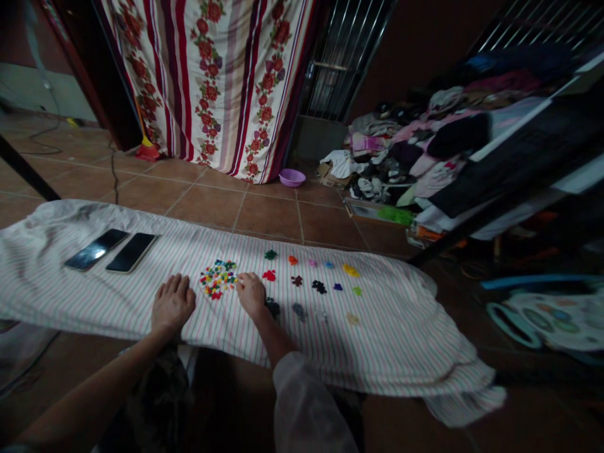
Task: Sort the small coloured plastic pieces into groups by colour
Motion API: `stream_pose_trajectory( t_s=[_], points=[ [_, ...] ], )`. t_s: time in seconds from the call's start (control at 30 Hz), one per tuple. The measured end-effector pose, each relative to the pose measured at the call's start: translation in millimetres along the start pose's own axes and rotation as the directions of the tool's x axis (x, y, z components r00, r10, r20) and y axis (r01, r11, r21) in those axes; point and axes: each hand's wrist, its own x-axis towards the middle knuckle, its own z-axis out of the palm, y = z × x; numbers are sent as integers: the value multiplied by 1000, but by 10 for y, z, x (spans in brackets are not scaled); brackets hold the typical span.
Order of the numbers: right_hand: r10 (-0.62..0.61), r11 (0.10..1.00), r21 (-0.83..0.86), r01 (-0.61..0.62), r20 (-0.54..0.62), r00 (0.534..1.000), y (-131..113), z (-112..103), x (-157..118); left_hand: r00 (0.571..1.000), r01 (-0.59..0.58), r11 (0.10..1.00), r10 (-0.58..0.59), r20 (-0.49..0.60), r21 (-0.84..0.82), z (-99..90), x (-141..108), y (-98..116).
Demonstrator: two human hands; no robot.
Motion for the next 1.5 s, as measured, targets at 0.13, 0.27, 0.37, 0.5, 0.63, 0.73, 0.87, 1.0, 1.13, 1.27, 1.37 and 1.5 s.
stream_pose_trajectory(
  t_s=[0.13, 0.27, 0.37, 0.5, 0.63, 0.73, 0.87, 1.0, 1.13, 1.27, 1.37, 1.5],
  points=[
    [37, 999, -38, -38, -4, 999, -75, 27, -17, 1000, 1, 1000, -1, 9, -7, -21, -1, 7],
    [52, 996, -69, -52, -9, 999, -130, 29, -28, 1000, 4, 1000, -4, 26, -16, -38, -3, 14],
    [58, 994, -92, -58, -4, 998, -156, 17, -45, 1000, -4, 1000, 4, 23, -6, -43, -4, 14],
    [81, 993, -86, -80, 4, 997, -166, -2, -60, 1000, -25, 999, 25, -7, 28, -32, -7, 3],
    [113, 990, -80, -114, -7, 994, -152, -19, -61, 1000, -26, 998, 27, -10, 49, -18, -10, 0],
    [129, 988, -80, -130, -19, 991, -143, -33, -64, 1000, -15, 999, 15, 0, 50, -10, -10, 0],
    [147, 986, -80, -147, -9, 989, -146, -43, -65, 1000, -15, 997, 14, 4, 72, 2, -9, -4],
    [148, 986, -82, -148, -8, 989, -150, -34, -50, 1000, -23, 995, 23, 5, 94, 7, -9, -8],
    [130, 991, -39, -131, -24, 991, -131, -29, -39, 1000, -24, 994, 25, -4, 104, 11, -10, -9],
    [83, 996, 17, -83, -49, 995, -86, -36, -31, 1000, -26, 994, 28, -12, 101, 20, -13, -16],
    [45, 995, 95, -39, -58, 997, -40, -53, -5, 1000, -27, 996, 28, -12, 89, 23, -12, -24],
    [23, 983, 183, -11, -62, 998, 55, -126, 40, 1000, -24, 997, 24, 1, 71, 10, -10, -19]
  ],
)
